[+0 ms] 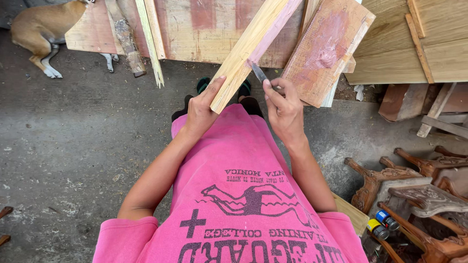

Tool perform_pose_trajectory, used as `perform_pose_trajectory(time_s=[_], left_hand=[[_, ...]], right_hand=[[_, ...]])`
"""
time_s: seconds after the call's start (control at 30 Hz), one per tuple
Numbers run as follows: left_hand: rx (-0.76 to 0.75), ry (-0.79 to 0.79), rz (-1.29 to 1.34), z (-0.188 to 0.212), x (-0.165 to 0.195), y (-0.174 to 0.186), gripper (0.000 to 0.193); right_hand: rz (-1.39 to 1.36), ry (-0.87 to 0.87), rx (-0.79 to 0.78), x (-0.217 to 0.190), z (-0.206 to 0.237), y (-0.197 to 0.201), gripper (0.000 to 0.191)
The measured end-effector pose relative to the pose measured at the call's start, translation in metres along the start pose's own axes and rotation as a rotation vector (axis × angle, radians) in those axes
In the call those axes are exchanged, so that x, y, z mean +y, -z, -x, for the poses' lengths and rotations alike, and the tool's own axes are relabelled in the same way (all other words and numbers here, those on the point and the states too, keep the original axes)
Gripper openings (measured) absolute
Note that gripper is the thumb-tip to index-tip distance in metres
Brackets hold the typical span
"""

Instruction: The person holds a long wooden board against their body and scrapes its edge with a small knife, working along the edge and repositioning the board. A hammer rests on the work surface nearby, and the person occasionally turns the board to reach different sections.

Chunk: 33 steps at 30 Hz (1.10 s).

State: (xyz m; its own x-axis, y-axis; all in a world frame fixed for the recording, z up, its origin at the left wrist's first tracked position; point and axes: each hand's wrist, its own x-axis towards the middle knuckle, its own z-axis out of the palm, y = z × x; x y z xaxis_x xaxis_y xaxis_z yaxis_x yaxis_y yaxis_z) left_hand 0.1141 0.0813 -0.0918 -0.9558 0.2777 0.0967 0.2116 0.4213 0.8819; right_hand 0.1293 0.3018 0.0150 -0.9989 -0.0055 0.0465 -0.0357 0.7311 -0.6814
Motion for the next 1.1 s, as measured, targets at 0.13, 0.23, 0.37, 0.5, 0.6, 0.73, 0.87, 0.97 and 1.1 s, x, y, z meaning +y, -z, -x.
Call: perform_pose_trajectory(time_s=[0.13,0.23,0.37,0.5,0.6,0.73,0.87,0.97,1.1], left_hand=[[0.016,-0.027,0.011,0.001,0.001,-0.001,0.064],[0.012,-0.016,0.01,0.001,0.0,-0.002,0.064],[0.002,-0.029,0.007,0.001,0.001,-0.002,0.065],[-0.017,-0.005,-0.011,0.002,-0.001,-0.002,0.067],[-0.001,-0.042,-0.006,0.003,-0.002,-0.003,0.068],[-0.01,-0.024,-0.005,0.004,-0.004,-0.003,0.068],[-0.008,-0.012,-0.012,0.004,-0.004,-0.006,0.068],[-0.013,-0.015,-0.006,0.004,-0.005,-0.007,0.07],[-0.016,-0.023,-0.01,0.004,-0.006,-0.007,0.07]], right_hand=[[0.193,0.059,0.031,-0.009,0.012,0.024,0.032],[0.137,0.001,0.04,-0.013,0.012,0.03,0.032],[0.129,0.006,0.068,-0.011,-0.002,0.023,0.028],[0.167,0.038,0.078,-0.01,-0.013,0.018,0.027],[0.175,0.026,0.035,-0.013,-0.013,0.019,0.028],[0.178,0.052,-0.03,-0.02,-0.01,0.021,0.03],[0.209,0.068,-0.081,-0.029,-0.005,0.019,0.03],[0.223,0.091,-0.119,-0.035,0.002,0.016,0.03],[0.17,0.079,-0.175,-0.036,0.012,0.018,0.034]])
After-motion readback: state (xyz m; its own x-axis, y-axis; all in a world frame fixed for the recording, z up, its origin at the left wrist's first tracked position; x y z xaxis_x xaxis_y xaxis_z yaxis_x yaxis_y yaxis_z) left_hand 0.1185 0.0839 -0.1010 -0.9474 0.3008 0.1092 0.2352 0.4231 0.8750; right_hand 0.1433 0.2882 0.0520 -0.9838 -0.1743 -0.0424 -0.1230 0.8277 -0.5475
